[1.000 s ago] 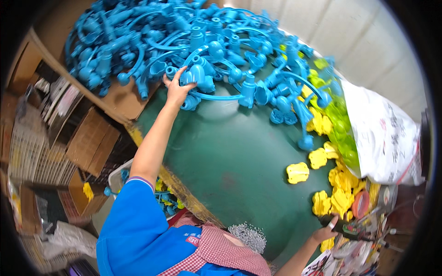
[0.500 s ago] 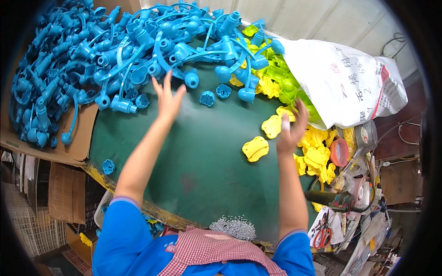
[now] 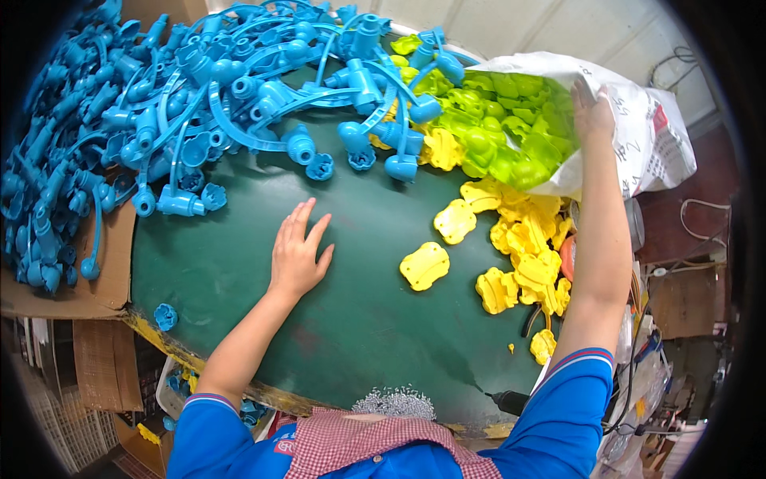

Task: The person assembles blue and yellow plastic components on a green workbench. They pick up blue curved pieces and yellow caps, fit them together, and use a handheld power drill to fasten them with small metal fasteners. Completed assemblies are placed on the table while the person continues the cycle.

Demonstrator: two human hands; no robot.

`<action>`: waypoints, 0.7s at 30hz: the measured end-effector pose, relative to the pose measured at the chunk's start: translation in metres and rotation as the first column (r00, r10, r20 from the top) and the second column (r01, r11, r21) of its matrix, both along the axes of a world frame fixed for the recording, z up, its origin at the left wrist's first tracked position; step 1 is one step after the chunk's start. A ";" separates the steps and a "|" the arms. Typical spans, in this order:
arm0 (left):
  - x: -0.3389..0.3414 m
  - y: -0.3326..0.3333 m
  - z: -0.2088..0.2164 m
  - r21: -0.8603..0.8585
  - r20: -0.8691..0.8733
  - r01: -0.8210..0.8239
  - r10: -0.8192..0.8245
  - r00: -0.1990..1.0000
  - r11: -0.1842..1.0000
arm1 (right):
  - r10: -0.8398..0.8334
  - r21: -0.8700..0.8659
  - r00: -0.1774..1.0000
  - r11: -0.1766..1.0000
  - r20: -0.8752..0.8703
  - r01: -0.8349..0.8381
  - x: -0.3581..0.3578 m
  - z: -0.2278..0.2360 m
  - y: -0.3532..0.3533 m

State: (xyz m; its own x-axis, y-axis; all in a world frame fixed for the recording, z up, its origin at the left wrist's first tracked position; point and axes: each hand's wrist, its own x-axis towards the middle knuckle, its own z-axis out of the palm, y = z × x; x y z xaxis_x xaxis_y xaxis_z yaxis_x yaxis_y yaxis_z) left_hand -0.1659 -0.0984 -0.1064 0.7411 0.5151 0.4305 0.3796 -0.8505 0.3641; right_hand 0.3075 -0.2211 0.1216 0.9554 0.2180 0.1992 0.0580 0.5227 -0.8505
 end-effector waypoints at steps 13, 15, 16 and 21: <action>0.020 -0.011 -0.003 -0.049 0.026 0.140 -0.139 0.990 0.989 | 0.625 -0.745 0.426 -0.436 -0.654 -0.505 -0.099 -0.083 -0.074; 0.019 -0.010 -0.005 -0.040 0.030 0.143 -0.142 0.989 0.989 | 0.587 -0.562 0.214 -0.510 -0.781 -0.652 -0.126 -0.086 -0.067; 0.017 -0.009 -0.006 -0.036 0.029 0.145 -0.144 0.989 0.989 | 0.491 -0.531 0.246 -0.608 -0.836 -0.590 -0.135 -0.093 -0.064; 0.017 -0.008 -0.005 -0.058 0.029 0.153 -0.152 0.988 0.986 | 0.656 -0.700 0.741 -0.596 -0.143 0.392 -0.080 -0.124 -0.095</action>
State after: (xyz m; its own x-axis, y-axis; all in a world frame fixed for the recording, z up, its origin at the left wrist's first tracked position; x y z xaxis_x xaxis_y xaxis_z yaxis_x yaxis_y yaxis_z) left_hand -0.1487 -0.1066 -0.1117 0.8025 0.4224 0.4214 0.2375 -0.8741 0.4238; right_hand 0.2273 -0.3159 -0.0025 0.6852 0.5887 -0.4289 0.7113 -0.6675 0.2202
